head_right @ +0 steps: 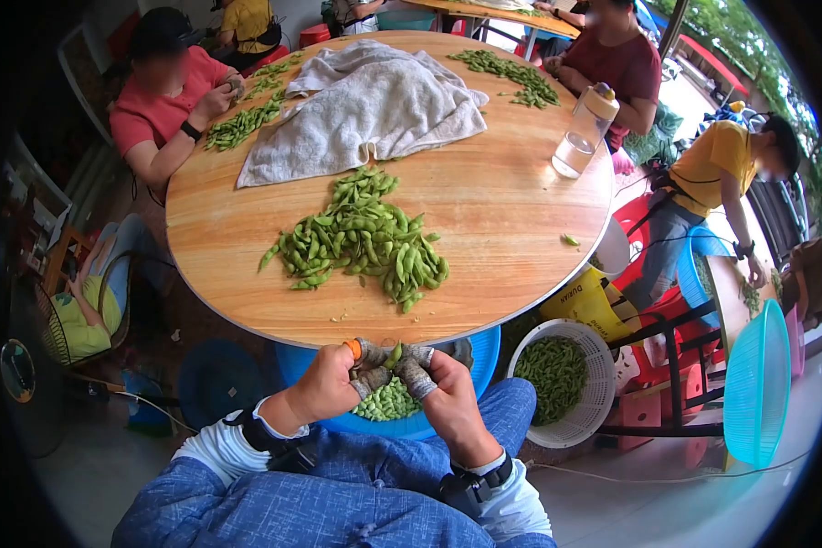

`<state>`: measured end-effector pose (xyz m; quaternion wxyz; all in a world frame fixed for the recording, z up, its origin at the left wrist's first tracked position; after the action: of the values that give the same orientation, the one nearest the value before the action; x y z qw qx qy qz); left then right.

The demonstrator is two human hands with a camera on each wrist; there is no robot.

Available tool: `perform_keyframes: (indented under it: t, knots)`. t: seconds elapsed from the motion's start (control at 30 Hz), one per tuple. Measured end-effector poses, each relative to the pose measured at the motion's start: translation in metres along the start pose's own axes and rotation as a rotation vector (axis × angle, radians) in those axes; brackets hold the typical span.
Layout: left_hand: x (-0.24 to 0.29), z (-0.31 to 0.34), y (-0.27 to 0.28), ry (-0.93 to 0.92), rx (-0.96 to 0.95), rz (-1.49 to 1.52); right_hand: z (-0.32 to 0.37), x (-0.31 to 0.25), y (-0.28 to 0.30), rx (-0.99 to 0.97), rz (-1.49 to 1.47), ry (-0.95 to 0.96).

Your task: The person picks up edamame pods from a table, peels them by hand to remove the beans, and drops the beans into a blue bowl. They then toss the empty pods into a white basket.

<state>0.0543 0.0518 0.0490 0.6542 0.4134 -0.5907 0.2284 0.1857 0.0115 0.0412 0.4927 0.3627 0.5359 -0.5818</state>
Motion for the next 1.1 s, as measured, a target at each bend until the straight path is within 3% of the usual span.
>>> perform_keyframes:
  t: [0.17,0.27,0.4,0.57,0.67,0.77,0.87,0.97,1.07,1.1]
  knots:
    - [0.002,0.0,0.001,-0.067,0.086,-0.068,0.001,-0.005,-0.001,0.03,0.081,0.011]
    - [0.01,0.0,0.0,0.016,0.037,-0.069,0.0,-0.001,0.001,0.061,0.164,0.027]
    - [0.013,0.002,-0.001,-0.096,0.067,-0.213,-0.001,0.004,0.004,0.088,0.244,0.036]
    - [0.018,0.003,-0.004,-0.2,0.098,-0.259,-0.004,0.015,0.006,0.085,0.216,0.081]
    - [0.016,0.004,-0.004,-0.122,0.083,-0.306,-0.007,0.02,0.006,0.092,0.189,0.1]
    - [0.016,0.006,-0.008,-0.278,0.146,-0.535,-0.004,0.008,0.002,0.086,0.054,0.086]
    - [0.017,0.007,-0.008,-0.294,0.097,-0.562,-0.004,0.004,0.001,0.03,-0.017,0.124]
    - [0.014,0.004,-0.007,-0.452,0.097,-0.31,-0.002,0.003,0.001,-0.033,-0.081,0.161]
    - [0.01,-0.001,-0.007,-0.357,-0.037,0.168,-0.005,0.011,0.0,-0.081,-0.183,0.166]
    - [0.0,0.0,-0.009,-0.181,-0.096,0.395,-0.006,0.016,0.001,-0.092,-0.22,0.165]
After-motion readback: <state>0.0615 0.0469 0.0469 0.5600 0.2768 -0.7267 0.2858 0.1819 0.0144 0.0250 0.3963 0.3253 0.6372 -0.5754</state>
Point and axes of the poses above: each hand's wrist, its own z-axis away from the middle knuckle, its own y-axis out of the back of the hand, x = y × z, the point moved 5 cm from there along -z, towards the middle knuckle, and after that the axes turned 7 degrees about z, right-handed, at the moved point
